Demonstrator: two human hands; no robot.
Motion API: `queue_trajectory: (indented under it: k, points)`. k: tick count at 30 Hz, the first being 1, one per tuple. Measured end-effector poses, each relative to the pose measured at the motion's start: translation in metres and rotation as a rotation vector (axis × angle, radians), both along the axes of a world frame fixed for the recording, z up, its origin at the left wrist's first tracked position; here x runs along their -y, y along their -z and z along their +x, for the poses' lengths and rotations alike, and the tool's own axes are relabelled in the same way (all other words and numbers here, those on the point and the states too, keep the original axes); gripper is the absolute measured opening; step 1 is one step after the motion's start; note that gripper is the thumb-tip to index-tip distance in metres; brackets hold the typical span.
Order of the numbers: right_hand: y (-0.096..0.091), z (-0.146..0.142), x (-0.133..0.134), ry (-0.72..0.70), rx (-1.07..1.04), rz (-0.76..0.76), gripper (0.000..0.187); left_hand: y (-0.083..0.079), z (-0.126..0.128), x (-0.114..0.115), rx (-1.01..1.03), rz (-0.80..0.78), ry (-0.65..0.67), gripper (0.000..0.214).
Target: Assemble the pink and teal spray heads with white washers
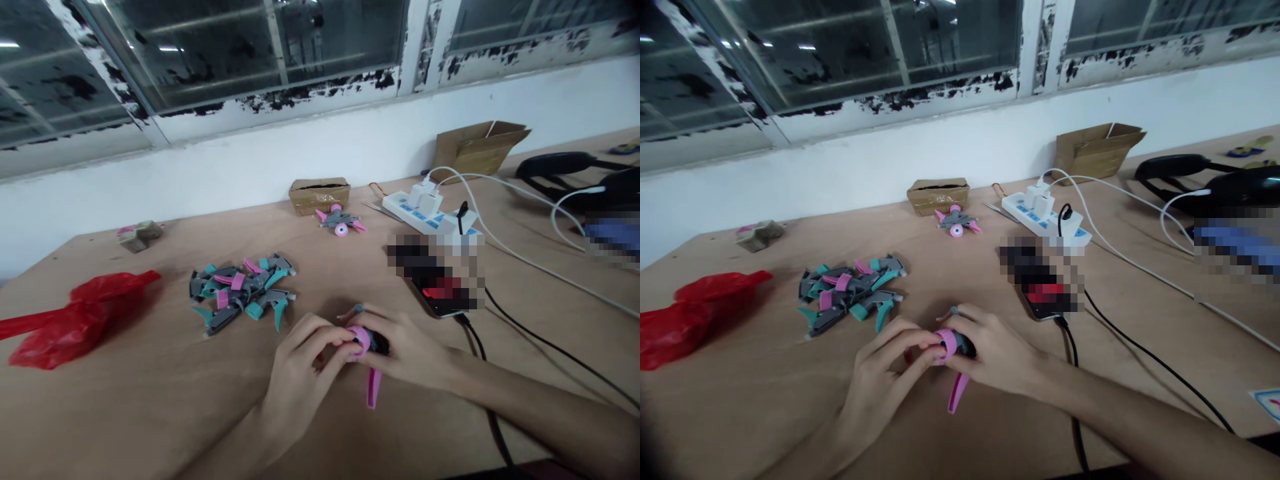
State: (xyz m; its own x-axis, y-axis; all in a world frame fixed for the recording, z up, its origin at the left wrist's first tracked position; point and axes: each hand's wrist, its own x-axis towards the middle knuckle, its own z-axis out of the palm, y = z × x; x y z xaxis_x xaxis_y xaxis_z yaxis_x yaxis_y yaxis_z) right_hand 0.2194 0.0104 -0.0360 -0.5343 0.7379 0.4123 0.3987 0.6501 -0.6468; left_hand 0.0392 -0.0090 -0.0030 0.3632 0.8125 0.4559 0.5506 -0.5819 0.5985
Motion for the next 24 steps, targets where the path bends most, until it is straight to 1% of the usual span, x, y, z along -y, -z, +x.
queue_trajectory:
  k: [4,10,15,21,24]
  points:
    - [0.0038,0.001,-0.002,0.014,0.01,-0.014,0.026,-0.0005,-0.0028,-0.0036,-0.04,-0.022,-0.005,0.005]
    - [0.0057,-0.0005,-0.0041,0.007,-0.025,-0.031,0.022,-0.0031,-0.0041,-0.0058,-0.079,-0.133,-0.023,0.006]
    - [0.0067,-0.0029,-0.0022,0.037,-0.058,-0.059,0.023,-0.0027,-0.0018,-0.0067,-0.075,-0.151,-0.04,0.006]
    - [0.0071,-0.0027,-0.0015,0.068,-0.05,-0.019,0.024,-0.0034,-0.0002,-0.0065,-0.039,-0.236,-0.098,0.006]
    - [0.0059,-0.0026,-0.0023,0.072,-0.04,-0.007,0.022,-0.0037,0.0001,-0.0046,-0.047,-0.22,-0.1,0.006]
